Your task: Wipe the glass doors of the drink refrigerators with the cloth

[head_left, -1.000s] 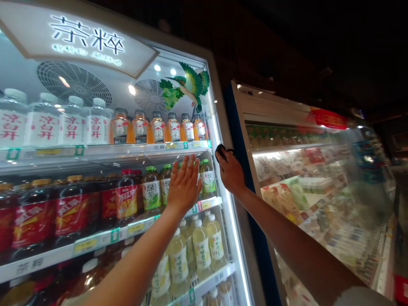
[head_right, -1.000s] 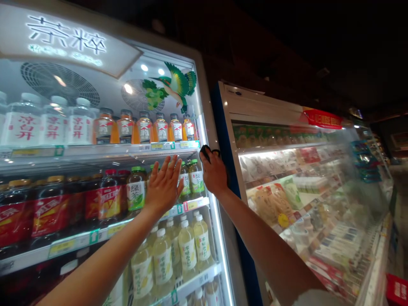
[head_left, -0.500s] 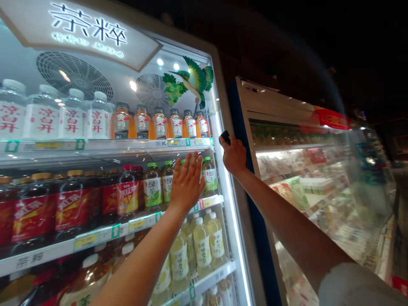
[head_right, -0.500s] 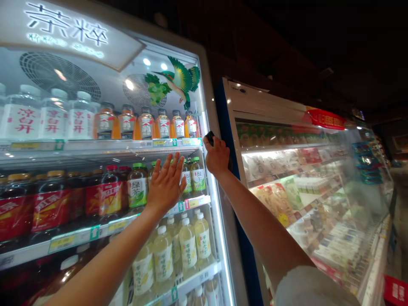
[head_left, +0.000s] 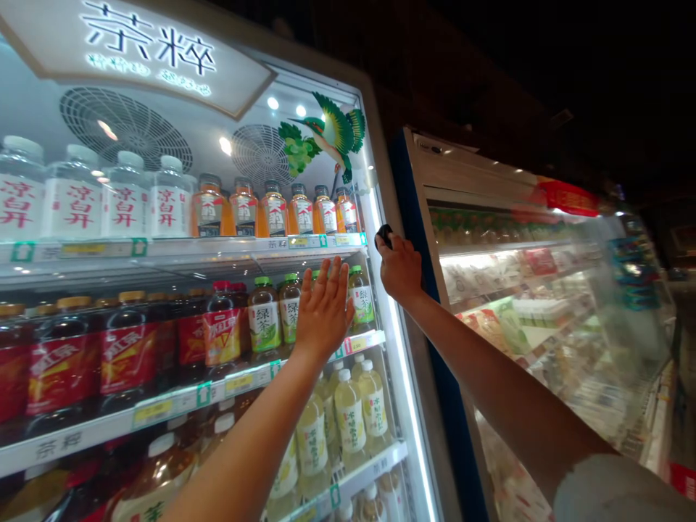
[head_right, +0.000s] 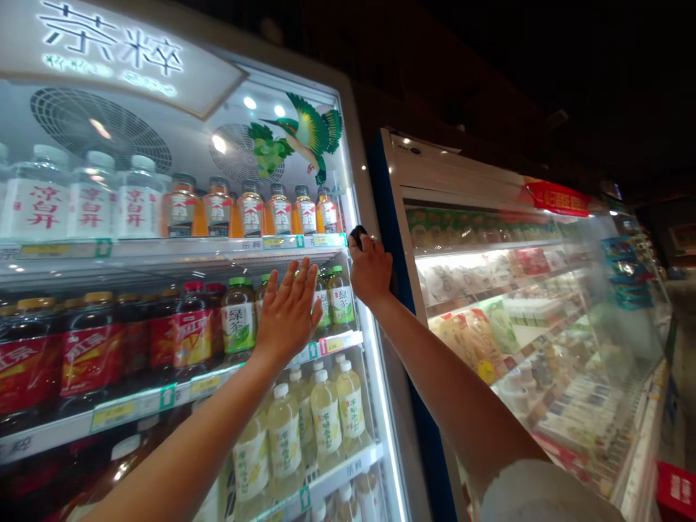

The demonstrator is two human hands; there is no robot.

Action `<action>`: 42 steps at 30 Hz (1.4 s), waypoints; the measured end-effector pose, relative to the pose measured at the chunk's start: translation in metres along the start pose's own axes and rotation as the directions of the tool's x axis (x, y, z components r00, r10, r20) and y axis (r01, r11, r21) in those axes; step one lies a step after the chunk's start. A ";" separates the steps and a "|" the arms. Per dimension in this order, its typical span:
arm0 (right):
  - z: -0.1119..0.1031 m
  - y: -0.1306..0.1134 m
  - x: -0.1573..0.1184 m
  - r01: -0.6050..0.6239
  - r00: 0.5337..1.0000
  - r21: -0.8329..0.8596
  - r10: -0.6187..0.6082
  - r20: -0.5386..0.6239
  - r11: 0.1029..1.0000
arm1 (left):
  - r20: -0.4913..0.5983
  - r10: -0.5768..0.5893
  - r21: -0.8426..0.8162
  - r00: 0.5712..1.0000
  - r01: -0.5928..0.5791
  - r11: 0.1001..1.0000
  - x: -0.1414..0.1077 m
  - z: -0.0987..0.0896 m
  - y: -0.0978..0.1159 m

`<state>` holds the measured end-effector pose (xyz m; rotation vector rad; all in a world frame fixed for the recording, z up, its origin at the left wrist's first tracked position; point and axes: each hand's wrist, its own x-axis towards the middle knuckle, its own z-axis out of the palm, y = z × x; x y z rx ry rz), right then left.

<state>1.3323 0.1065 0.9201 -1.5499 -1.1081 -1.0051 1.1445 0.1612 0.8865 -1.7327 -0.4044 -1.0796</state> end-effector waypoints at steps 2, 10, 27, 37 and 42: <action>0.002 0.001 -0.002 0.002 1.000 0.009 -0.002 -0.002 1.000 | 0.010 -0.004 -0.013 1.000 0.004 1.000 0.000 -0.001 0.000; 0.006 0.005 0.017 0.010 0.997 0.079 -0.004 -0.073 0.997 | 0.024 -0.012 -0.064 1.000 0.013 0.998 0.001 -0.001 0.000; 0.017 0.013 -0.036 0.153 0.987 0.106 -0.148 -0.057 0.982 | 0.013 -0.009 -0.067 1.000 0.010 0.998 0.002 -0.002 -0.001; 0.013 0.012 0.033 0.072 0.993 0.185 -0.054 -0.103 0.980 | 0.003 -0.001 -0.049 1.000 0.001 0.999 0.001 -0.001 -0.004; 0.013 0.019 0.018 0.093 0.993 0.207 -0.074 -0.097 0.974 | 0.019 0.008 -0.059 1.000 -0.007 0.998 0.000 -0.001 -0.006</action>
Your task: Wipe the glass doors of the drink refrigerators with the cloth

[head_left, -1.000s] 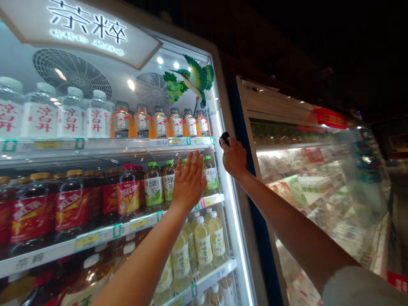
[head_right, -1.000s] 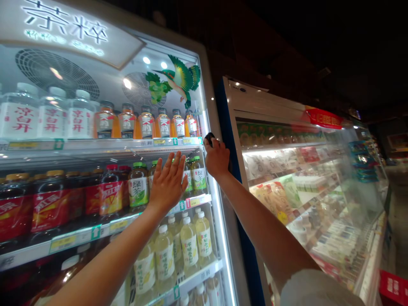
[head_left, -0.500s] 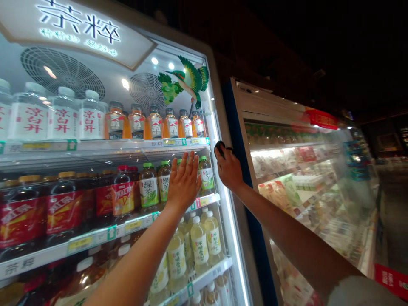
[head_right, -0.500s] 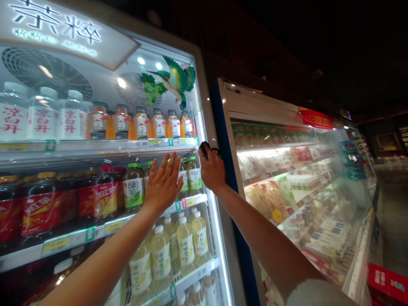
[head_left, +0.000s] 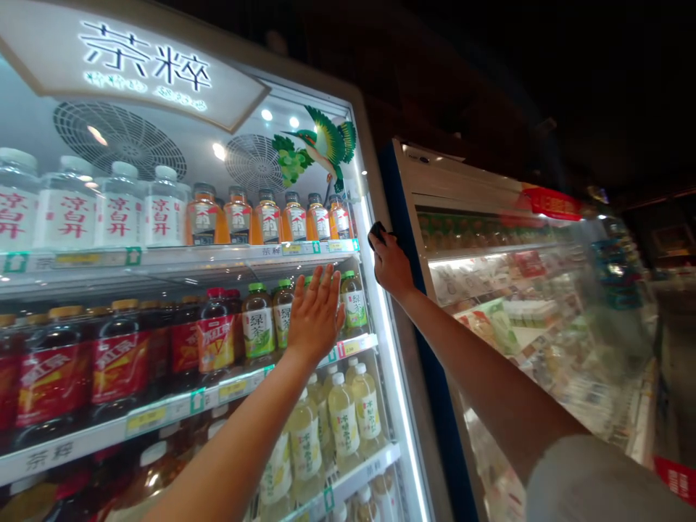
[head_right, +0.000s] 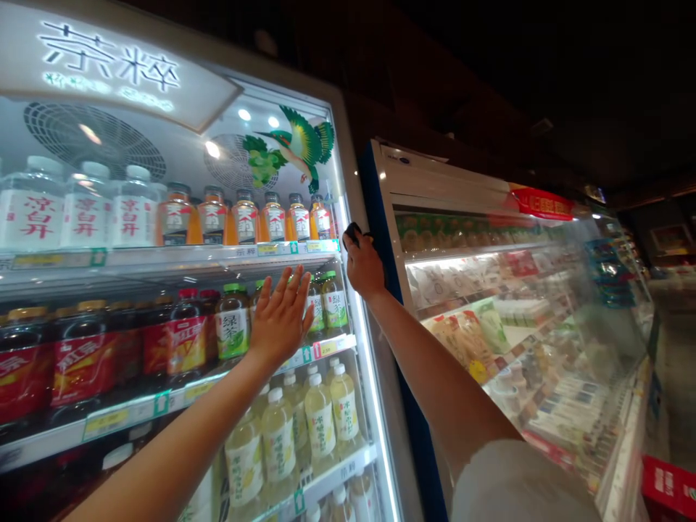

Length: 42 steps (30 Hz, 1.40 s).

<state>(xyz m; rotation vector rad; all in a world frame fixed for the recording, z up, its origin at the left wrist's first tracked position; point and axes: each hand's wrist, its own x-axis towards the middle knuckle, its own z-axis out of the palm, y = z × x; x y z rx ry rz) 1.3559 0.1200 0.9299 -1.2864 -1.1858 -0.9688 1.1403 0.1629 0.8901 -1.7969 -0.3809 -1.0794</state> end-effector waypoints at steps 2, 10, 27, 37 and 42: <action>0.004 0.006 -0.032 0.044 0.999 0.021 -0.044 0.009 0.999 | 0.008 -0.006 0.002 1.000 0.006 1.000 0.000 0.000 0.001; 0.009 0.014 0.010 0.013 1.000 -0.021 -0.013 -0.001 1.000 | -0.019 0.000 0.021 1.000 0.000 1.000 -0.001 0.002 0.002; 0.004 -0.017 0.064 0.037 0.999 -0.003 -0.037 -0.002 0.999 | 0.025 -0.088 0.099 0.996 0.085 0.991 0.004 -0.037 -0.032; 0.010 0.008 0.014 0.255 0.967 0.159 -0.249 -0.053 0.954 | 0.137 -0.106 0.147 0.985 0.086 0.985 -0.004 -0.068 -0.046; 0.016 -0.039 0.071 0.079 0.995 0.101 -0.072 -0.072 0.992 | 0.115 -0.151 0.203 0.982 0.125 0.971 -0.008 -0.081 -0.060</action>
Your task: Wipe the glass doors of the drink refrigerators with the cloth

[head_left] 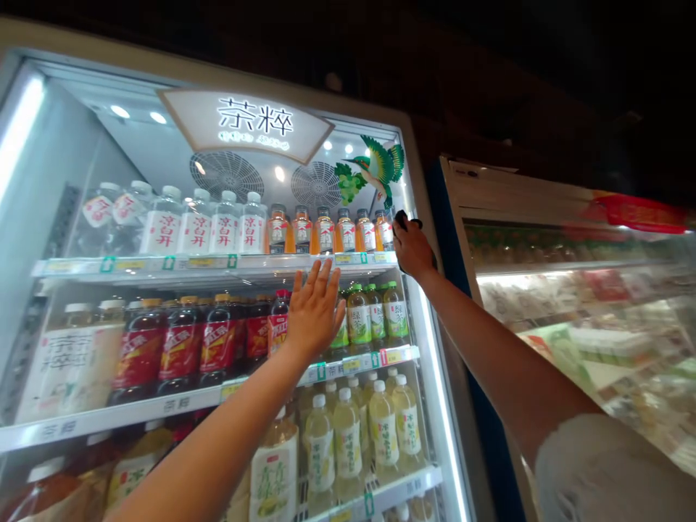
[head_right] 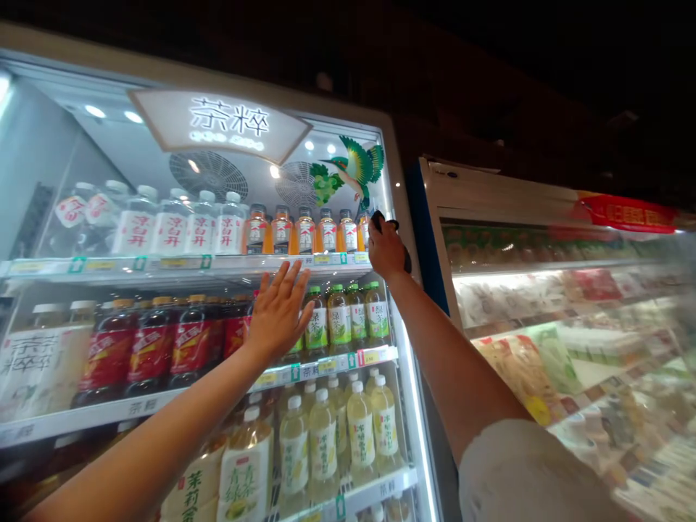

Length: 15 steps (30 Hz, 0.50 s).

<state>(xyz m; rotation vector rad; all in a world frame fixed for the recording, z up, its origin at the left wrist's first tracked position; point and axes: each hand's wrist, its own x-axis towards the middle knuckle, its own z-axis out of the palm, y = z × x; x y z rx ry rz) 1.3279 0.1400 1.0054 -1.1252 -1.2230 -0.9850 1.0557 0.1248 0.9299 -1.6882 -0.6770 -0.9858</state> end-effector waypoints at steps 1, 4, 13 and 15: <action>0.002 -0.013 0.005 0.036 0.999 0.000 -0.036 0.013 0.999 | 0.001 -0.011 0.005 1.000 0.011 1.000 -0.001 0.000 -0.002; 0.004 -0.036 -0.008 0.209 0.976 0.051 -0.212 0.046 0.977 | 0.014 -0.034 0.004 0.999 0.034 0.999 -0.005 0.002 -0.006; 0.005 -0.028 -0.030 0.186 0.978 0.133 -0.170 -0.120 0.974 | 0.002 0.000 0.021 1.000 0.000 1.000 -0.014 -0.007 -0.037; 0.014 -0.055 -0.011 0.114 0.987 0.126 -0.099 -0.123 0.985 | -0.014 -0.025 0.022 1.000 0.026 0.999 -0.012 -0.008 -0.043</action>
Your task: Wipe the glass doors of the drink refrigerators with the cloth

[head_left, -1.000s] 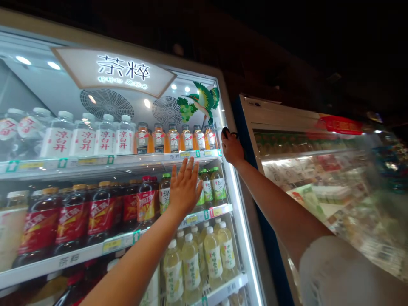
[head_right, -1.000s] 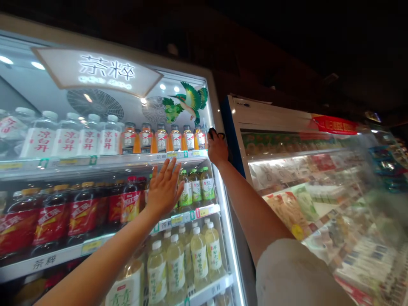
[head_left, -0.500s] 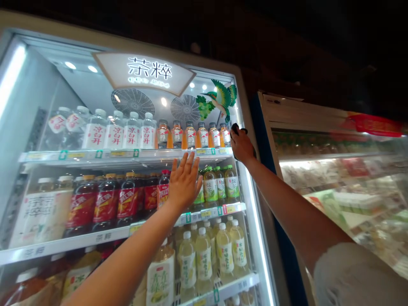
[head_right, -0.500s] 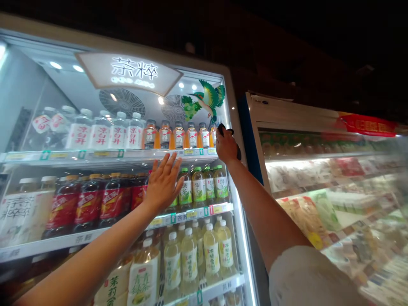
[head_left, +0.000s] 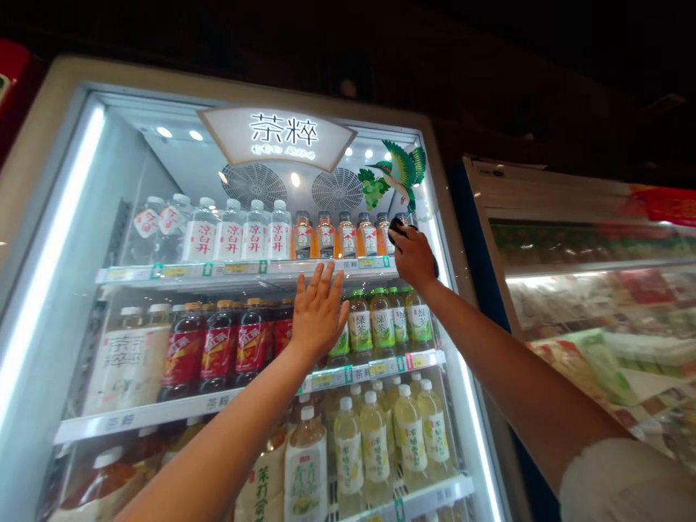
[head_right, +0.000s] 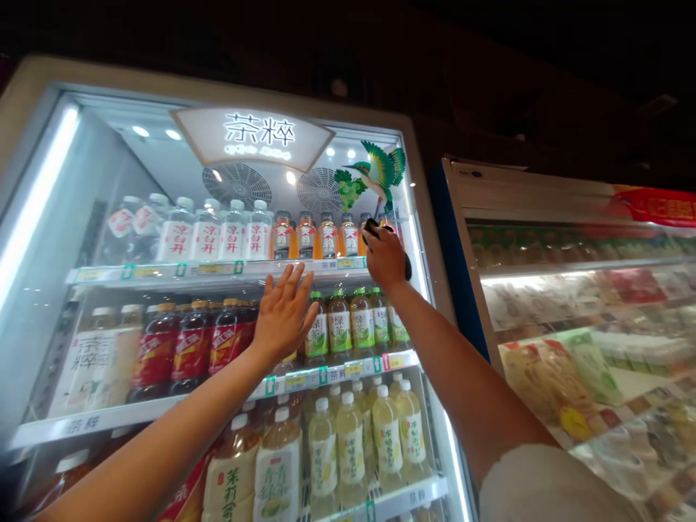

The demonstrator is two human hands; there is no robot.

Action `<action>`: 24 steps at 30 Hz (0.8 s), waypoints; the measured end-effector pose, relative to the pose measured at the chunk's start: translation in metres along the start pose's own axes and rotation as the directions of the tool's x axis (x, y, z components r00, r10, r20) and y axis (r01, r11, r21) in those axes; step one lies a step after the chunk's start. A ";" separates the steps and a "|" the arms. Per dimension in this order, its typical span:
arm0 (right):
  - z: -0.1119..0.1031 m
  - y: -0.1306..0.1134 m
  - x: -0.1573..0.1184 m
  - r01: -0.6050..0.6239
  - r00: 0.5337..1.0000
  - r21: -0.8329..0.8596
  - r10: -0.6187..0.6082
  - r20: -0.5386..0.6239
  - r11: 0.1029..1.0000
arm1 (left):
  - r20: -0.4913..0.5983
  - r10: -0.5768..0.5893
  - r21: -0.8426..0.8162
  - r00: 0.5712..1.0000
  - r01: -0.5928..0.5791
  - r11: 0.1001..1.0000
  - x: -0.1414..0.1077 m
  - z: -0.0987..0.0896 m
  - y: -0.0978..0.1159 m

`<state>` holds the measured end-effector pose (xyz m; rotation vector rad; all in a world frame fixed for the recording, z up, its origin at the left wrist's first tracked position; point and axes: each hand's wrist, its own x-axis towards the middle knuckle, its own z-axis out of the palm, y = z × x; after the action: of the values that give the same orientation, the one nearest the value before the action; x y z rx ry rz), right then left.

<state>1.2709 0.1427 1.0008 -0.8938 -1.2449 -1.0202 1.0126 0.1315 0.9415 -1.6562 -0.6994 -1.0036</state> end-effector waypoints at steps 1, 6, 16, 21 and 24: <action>0.006 -0.014 0.008 0.001 1.000 -0.001 -0.001 0.009 1.000 | -0.002 -0.013 -0.001 1.000 0.013 1.000 0.001 0.000 -0.001; 0.009 -0.048 -0.008 0.270 0.954 0.041 -0.273 0.123 0.962 | 0.009 -0.016 -0.021 1.000 0.016 1.000 0.002 -0.001 -0.003; 0.006 -0.053 0.001 -0.004 0.998 -0.053 0.007 0.068 0.999 | 0.032 0.010 0.032 0.999 -0.011 0.999 -0.017 -0.025 -0.045; 0.022 -0.125 0.002 0.088 0.985 -0.109 -0.070 0.156 0.990 | 0.060 -0.012 0.035 0.998 0.010 0.999 -0.029 -0.033 -0.055; 0.009 -0.118 -0.021 0.337 0.904 0.033 -0.333 0.268 0.941 | 0.099 0.003 0.039 0.995 -0.007 0.999 -0.038 -0.038 -0.065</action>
<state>1.1557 0.1166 0.9799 -0.8671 -1.6671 -1.2064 0.9293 0.1164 0.9430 -1.6816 -0.7757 -0.9040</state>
